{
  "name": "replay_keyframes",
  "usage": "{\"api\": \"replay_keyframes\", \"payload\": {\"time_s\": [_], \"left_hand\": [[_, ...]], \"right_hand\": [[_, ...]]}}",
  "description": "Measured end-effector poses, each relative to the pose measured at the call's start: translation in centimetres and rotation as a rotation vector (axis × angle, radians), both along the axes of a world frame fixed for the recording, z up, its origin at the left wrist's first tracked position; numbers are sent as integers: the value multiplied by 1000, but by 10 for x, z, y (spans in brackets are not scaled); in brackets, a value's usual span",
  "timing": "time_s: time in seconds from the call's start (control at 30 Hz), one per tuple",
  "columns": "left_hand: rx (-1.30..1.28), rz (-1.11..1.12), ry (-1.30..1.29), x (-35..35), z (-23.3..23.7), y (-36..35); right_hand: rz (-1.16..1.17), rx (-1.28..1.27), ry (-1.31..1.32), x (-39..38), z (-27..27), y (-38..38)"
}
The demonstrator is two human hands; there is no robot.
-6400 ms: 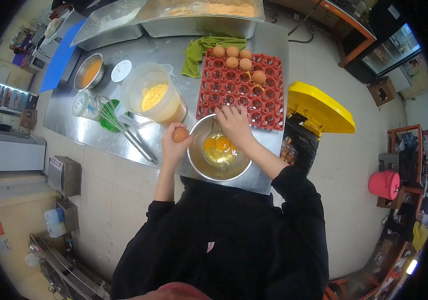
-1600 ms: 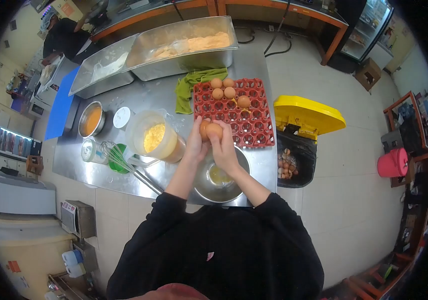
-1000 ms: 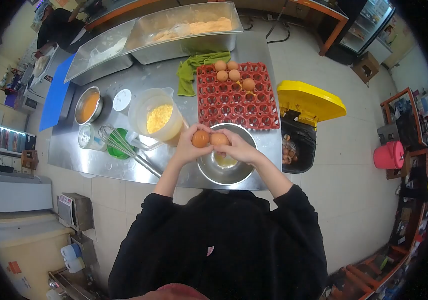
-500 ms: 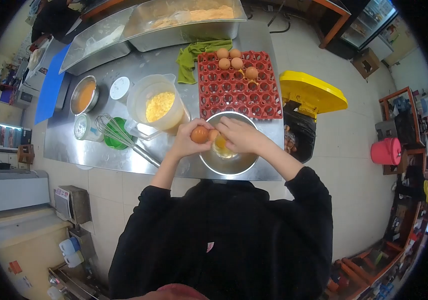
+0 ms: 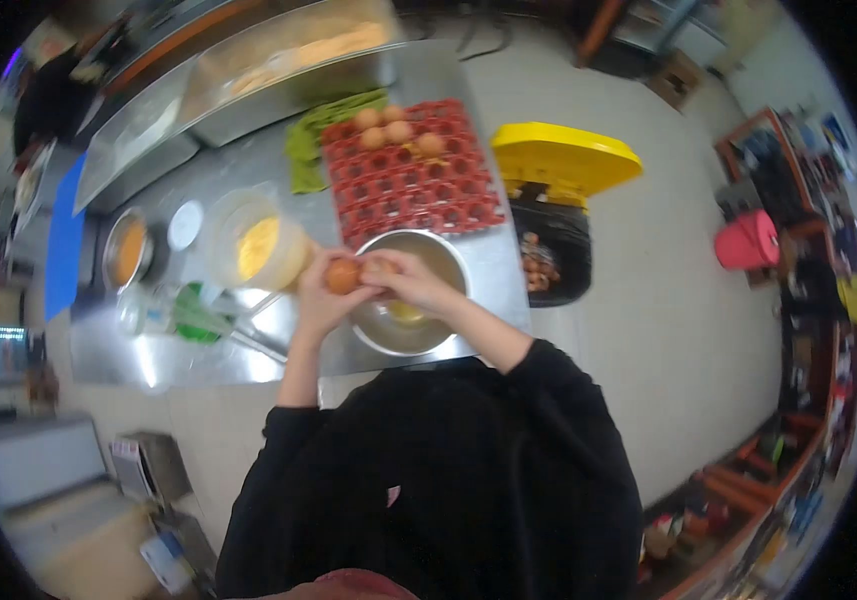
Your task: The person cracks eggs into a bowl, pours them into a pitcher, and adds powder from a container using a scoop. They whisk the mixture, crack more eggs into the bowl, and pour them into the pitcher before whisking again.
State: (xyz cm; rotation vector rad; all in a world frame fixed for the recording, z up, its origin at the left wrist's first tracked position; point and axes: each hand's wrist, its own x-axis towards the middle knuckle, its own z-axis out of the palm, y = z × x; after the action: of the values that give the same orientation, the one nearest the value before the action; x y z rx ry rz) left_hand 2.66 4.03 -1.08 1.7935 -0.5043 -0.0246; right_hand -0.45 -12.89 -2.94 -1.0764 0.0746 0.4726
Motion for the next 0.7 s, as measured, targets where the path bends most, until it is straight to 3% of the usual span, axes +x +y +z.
{"api": "replay_keyframes", "payload": {"time_s": [0.07, 0.17, 0.2, 0.3, 0.37, 0.43, 0.47, 0.5, 0.57, 0.63, 0.67, 0.7], "left_hand": [[-22, 21, -113, -3, 6, -2], [-182, 100, 112, -9, 5, 1], [-193, 112, 142, -12, 2, 3], [-219, 183, 207, -16, -7, 12], [-226, 219, 249, -21, -9, 14], [-222, 247, 278, -26, -20, 19], [-208, 261, 297, -29, -22, 20], [-201, 273, 309, -27, -22, 17], [-236, 291, 342, -31, -21, 13], [-217, 304, 355, -32, -28, 13], [-188, 311, 340, -32, -31, 12], [-186, 301, 334, -34, -31, 12]], "right_hand": [[-23, 155, -4, -2, 6, -15], [-362, -226, -239, -19, 41, -61], [-595, -516, -369, -23, 16, -88], [-1001, -896, -496, -41, -26, -154], [-850, -1260, -222, -52, -58, -188], [-728, -1712, -258, -58, -124, -219], [-720, -1621, -212, -56, -130, -228], [-864, -1520, -258, -44, -111, -218], [-874, -1231, -267, -15, -48, -184], [-833, -1232, -515, 25, -16, -155], [-814, -1328, -800, 52, -3, -142], [-716, -1325, -801, 80, -1, -132]]}}
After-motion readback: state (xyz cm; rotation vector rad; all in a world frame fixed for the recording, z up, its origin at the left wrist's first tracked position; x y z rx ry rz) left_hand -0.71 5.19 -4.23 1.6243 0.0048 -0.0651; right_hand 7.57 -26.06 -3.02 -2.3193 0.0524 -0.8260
